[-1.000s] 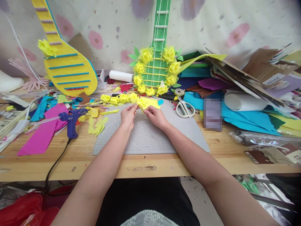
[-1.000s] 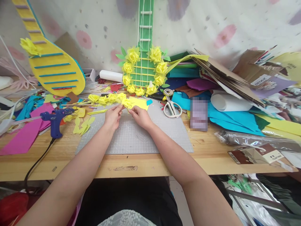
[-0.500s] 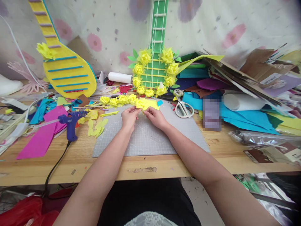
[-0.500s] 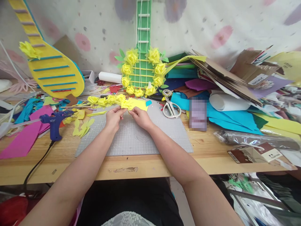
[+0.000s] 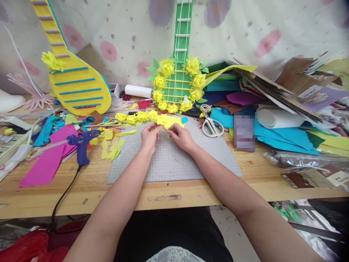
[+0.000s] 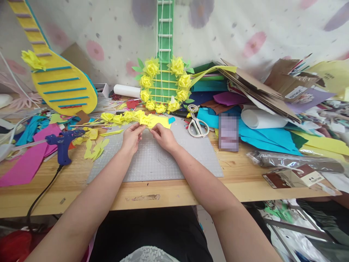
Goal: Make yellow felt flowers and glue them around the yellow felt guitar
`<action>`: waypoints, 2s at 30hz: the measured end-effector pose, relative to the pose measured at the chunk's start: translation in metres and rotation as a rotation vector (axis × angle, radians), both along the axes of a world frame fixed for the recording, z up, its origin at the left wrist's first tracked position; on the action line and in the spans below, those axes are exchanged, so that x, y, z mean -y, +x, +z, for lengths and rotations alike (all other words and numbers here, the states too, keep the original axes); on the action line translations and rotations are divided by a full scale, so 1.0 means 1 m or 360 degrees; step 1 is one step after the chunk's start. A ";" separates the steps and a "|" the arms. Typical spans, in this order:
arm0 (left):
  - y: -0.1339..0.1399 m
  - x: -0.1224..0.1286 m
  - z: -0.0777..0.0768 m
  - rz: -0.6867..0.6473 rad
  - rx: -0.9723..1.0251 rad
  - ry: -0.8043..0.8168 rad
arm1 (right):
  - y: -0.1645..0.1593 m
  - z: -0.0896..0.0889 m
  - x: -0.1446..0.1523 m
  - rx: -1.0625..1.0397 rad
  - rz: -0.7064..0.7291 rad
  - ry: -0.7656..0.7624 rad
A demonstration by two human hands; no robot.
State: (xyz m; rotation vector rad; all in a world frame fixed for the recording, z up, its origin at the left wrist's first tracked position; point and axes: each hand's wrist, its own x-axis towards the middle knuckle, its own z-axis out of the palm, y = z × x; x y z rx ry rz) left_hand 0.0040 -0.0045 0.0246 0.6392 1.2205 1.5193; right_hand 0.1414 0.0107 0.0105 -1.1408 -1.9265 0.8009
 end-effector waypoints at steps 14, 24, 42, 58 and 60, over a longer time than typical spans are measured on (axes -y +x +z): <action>-0.010 -0.003 0.005 0.0205 0.0088 -0.0025 | 0.006 0.002 -0.004 0.0304 -0.0054 0.0037; -0.019 -0.005 0.012 -0.0184 0.0172 -0.0225 | 0.020 0.004 -0.017 -0.0093 -0.0368 -0.0091; -0.007 0.004 0.012 -0.0578 0.0232 -0.0298 | 0.018 -0.006 -0.021 -0.0385 -0.0521 -0.0109; 0.002 0.008 0.011 -0.0601 0.0122 -0.0234 | 0.011 -0.009 -0.017 -0.0205 -0.0558 -0.0083; 0.003 0.008 0.011 -0.0593 0.0129 -0.0229 | 0.011 -0.010 -0.017 -0.0189 -0.0562 -0.0080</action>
